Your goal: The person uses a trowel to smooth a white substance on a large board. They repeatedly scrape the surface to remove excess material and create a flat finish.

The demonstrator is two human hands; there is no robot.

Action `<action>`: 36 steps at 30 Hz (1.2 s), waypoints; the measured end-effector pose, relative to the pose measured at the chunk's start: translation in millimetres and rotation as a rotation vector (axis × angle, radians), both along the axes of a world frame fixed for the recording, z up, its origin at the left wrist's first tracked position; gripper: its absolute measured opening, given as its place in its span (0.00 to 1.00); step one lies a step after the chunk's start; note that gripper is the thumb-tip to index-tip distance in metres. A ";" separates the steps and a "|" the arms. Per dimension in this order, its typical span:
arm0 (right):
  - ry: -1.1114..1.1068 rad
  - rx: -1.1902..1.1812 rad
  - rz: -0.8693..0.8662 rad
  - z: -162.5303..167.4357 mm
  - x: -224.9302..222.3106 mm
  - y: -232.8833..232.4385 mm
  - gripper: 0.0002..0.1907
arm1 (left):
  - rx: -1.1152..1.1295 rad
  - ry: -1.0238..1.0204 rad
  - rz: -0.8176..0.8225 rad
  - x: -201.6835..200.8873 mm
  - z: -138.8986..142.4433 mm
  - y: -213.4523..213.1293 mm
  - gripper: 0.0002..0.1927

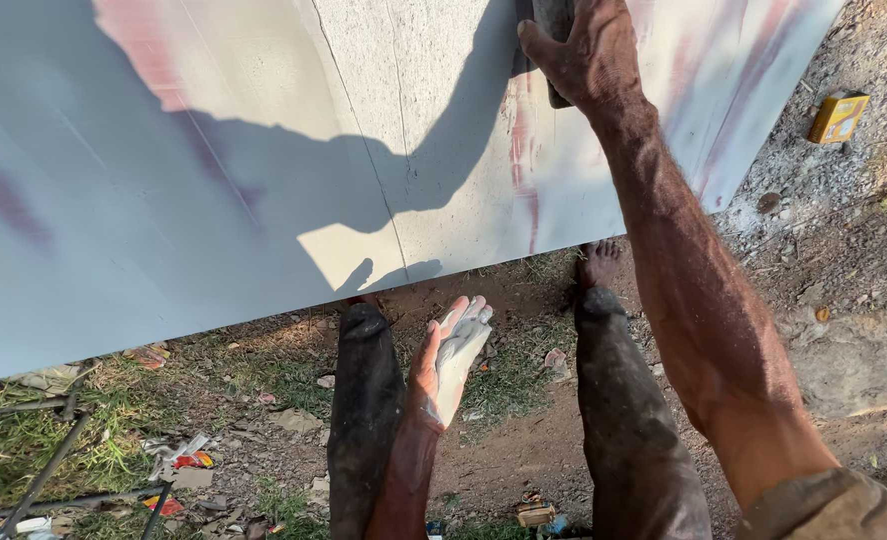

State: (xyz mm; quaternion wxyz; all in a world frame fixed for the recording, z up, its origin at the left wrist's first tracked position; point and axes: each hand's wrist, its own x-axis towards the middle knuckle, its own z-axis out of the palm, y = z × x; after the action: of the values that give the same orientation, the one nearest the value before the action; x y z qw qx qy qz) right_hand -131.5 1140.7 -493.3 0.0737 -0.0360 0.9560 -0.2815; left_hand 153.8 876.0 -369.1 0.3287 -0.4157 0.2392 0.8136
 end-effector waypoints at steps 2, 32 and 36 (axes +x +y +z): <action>0.022 -0.015 0.004 -5.9 34.6 0.7 0.36 | 0.008 0.021 0.015 -1.3 2.3 -1.4 0.43; -0.484 -0.311 -0.394 38.4 391.5 -162.9 0.46 | -0.085 0.132 0.290 29.4 -9.7 -61.1 0.43; -0.740 -0.778 -0.454 107.2 388.1 -92.8 0.43 | -0.209 0.268 -0.088 36.6 -11.5 -37.0 0.46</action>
State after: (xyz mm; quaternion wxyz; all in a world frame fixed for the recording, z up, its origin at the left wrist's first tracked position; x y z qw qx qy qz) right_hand 256.6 1047.9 -386.1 0.3221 0.2464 0.6765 -0.6147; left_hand 190.3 839.0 -380.5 0.2841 -0.3244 0.3819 0.8174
